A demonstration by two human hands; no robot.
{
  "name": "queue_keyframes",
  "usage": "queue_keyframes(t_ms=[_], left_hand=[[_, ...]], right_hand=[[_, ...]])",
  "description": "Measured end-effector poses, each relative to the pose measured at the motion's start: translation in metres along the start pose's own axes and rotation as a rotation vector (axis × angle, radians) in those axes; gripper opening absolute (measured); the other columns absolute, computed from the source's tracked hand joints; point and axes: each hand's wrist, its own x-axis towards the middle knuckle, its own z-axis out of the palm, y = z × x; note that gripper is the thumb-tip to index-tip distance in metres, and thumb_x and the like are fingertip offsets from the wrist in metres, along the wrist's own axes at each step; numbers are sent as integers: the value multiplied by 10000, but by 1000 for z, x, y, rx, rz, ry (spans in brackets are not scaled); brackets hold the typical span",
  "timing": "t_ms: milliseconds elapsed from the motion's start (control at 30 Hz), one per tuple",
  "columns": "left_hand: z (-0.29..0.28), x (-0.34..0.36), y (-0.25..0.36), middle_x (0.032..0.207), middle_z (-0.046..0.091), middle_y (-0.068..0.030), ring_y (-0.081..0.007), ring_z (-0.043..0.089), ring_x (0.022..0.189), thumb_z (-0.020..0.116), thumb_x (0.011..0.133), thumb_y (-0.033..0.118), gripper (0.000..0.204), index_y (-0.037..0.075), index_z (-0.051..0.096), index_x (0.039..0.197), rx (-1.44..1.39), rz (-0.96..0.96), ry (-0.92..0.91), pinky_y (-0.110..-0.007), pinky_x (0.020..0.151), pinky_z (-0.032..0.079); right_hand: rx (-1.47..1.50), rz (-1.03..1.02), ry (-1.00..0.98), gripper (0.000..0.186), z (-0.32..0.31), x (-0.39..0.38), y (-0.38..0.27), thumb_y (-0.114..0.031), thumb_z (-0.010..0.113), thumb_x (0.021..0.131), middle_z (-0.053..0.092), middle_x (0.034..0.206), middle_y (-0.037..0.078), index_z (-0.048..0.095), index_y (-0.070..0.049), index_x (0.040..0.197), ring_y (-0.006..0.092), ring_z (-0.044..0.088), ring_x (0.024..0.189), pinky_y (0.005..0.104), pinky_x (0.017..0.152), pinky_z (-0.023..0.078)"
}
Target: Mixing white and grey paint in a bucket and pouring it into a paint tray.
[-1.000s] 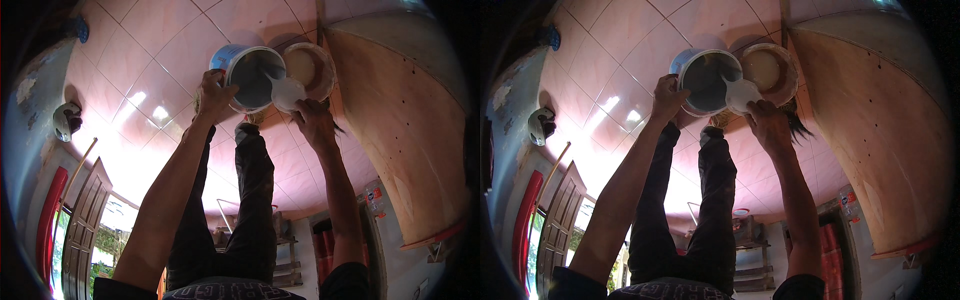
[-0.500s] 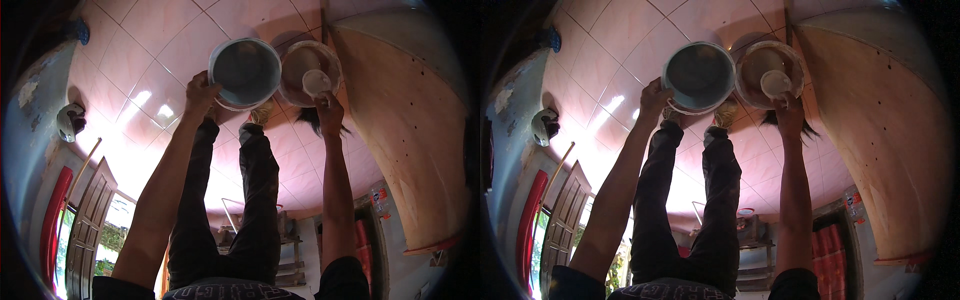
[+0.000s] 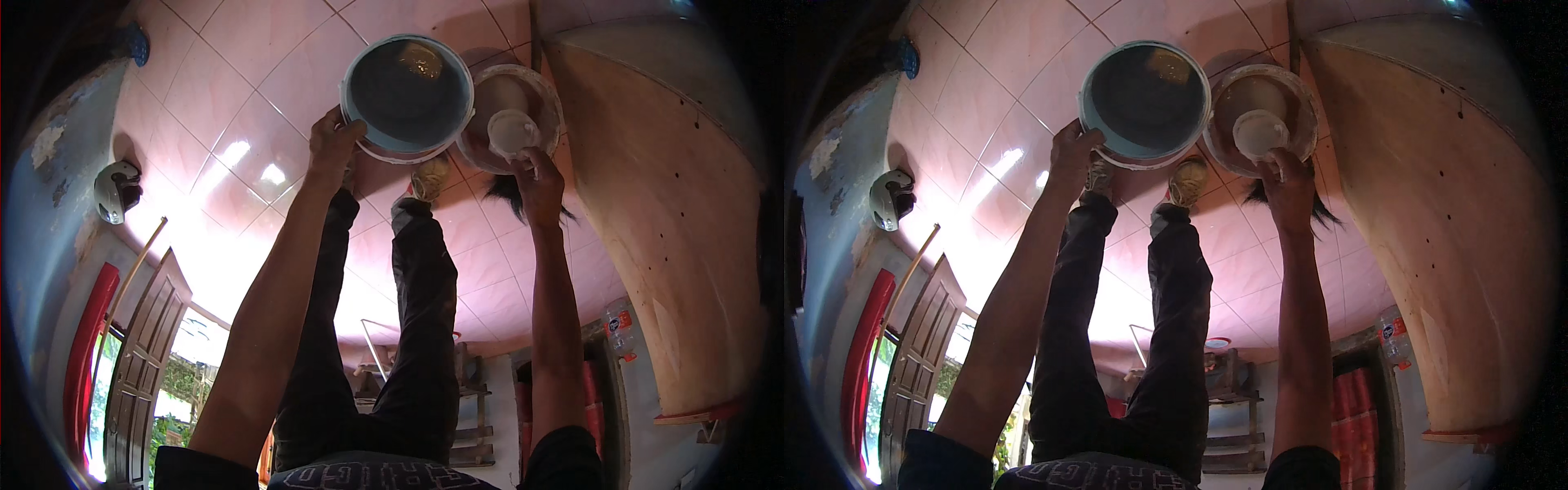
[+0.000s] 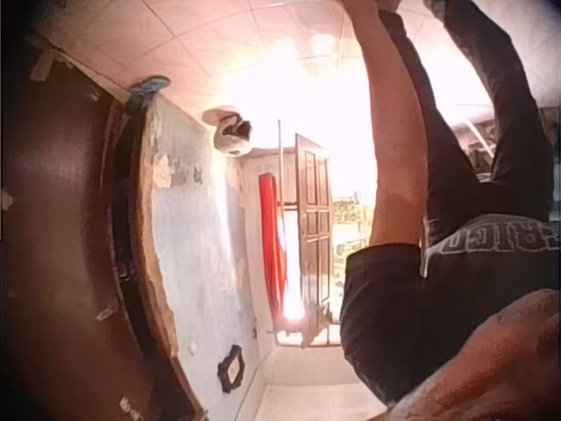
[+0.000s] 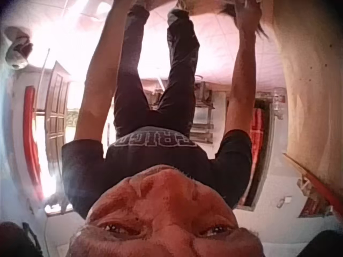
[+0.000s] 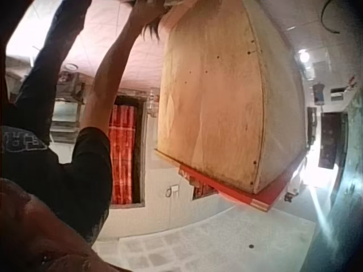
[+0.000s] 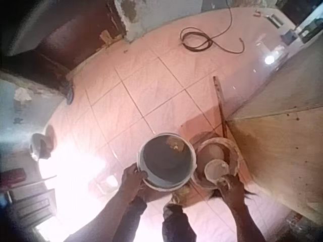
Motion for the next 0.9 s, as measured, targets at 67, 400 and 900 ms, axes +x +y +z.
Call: queue_keyframes(t_ms=[67,400,900], left_hand=[[11,-8,4,956,669,-76,-172,652,863,643,780,133,390,-31,646,1134,85,-6,12,-316,795,543],[19,-17,-15,1087,694,-125,-191,670,971,675,750,112,526,-6,639,1262,371,213,51,-323,892,519],[-39,-17,-8,1066,671,-122,-229,670,989,648,789,124,451,-37,634,1209,62,4,2,-376,952,523]], right_hand=[[-21,-34,-23,264,-19,-7,-13,-97,774,824,692,937,153,649,-41,1050,334,682,861,416,750,548],[-201,-278,-223,251,-49,0,-113,-106,772,803,656,882,131,634,-54,1007,316,667,896,429,737,562],[204,96,-148,223,-20,-36,-83,-30,759,829,705,964,117,646,-45,1021,237,715,821,339,697,575]])
